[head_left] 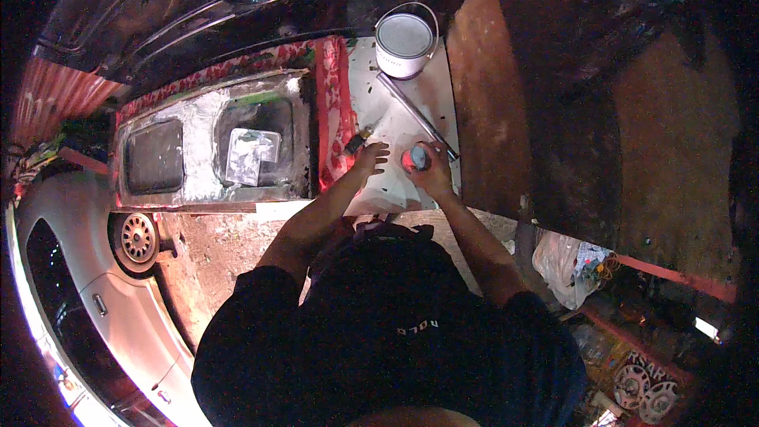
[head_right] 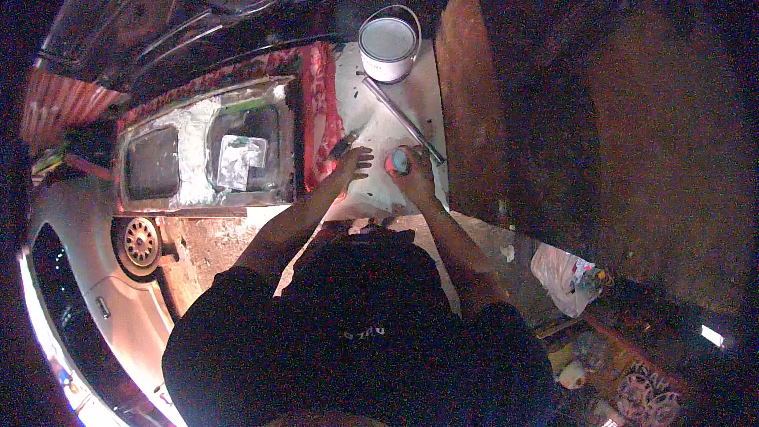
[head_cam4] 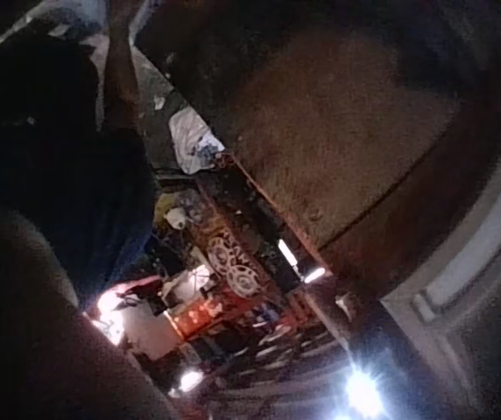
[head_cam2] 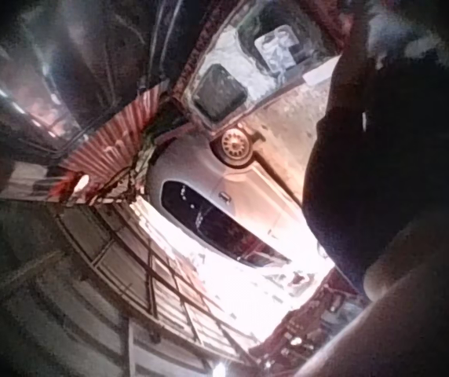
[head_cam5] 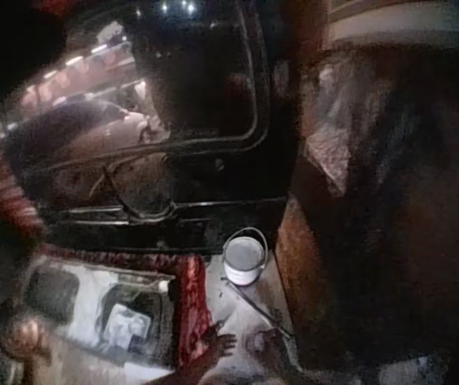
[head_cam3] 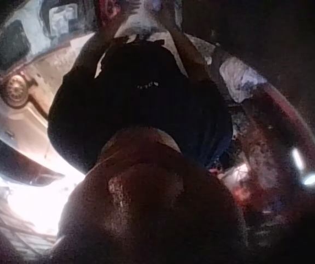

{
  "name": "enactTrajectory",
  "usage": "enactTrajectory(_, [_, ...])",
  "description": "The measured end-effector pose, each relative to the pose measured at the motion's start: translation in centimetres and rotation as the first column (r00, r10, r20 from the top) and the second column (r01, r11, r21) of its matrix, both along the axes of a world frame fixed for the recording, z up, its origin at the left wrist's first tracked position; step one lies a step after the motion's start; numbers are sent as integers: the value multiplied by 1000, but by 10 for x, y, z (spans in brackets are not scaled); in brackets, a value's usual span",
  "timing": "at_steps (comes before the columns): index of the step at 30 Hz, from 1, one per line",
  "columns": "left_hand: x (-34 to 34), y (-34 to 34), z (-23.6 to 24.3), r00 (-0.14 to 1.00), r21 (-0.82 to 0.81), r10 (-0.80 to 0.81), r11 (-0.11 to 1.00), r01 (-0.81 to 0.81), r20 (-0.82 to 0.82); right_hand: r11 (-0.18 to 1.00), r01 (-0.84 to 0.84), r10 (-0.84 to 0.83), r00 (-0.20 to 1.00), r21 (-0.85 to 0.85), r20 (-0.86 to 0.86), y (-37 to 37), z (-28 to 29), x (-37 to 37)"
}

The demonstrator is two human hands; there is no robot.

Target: The person scoops body filler from a container and spreads it onto a car door panel using a putty knife. They repeatedly apply and smooth the filler across the surface of the door.

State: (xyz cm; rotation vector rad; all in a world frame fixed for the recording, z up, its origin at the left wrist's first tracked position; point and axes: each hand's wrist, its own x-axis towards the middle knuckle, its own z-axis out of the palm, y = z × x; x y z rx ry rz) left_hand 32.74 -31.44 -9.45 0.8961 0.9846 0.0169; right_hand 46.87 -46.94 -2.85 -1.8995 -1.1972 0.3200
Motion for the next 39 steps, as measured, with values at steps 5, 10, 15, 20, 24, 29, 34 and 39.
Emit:
enactTrajectory(5, [-18,6,-12,998,-8,30,1000,-29,52,1000,2,-2,1000,29,16,-1,-21,2])
enactTrajectory(10, [-20,2,4,994,-94,0,995,11,111,1000,-21,23,993,15,-112,4,-11,-5])
enactTrajectory(15, [1,-8,20,994,-201,-34,978,55,107,993,-94,103,988,77,-119,8,-16,-4])
enactTrajectory(20, [11,-11,15,974,-224,-44,970,95,221,989,-129,139,980,75,-141,10,-8,-14])
enactTrajectory(24, [13,-10,8,980,-187,-98,974,130,171,991,-121,131,972,57,-198,8,-8,-17])
enactTrajectory(29, [17,-14,20,992,-133,-98,985,109,86,993,-115,112,961,5,-251,6,-13,-13])
enactTrajectory(34, [0,-4,-28,999,-85,17,996,-21,-48,994,-88,95,988,-63,120,6,-25,0])
enactTrajectory(39, [-50,24,-48,997,215,-45,975,59,-70,978,83,-21,952,-192,304,11,-27,-1])
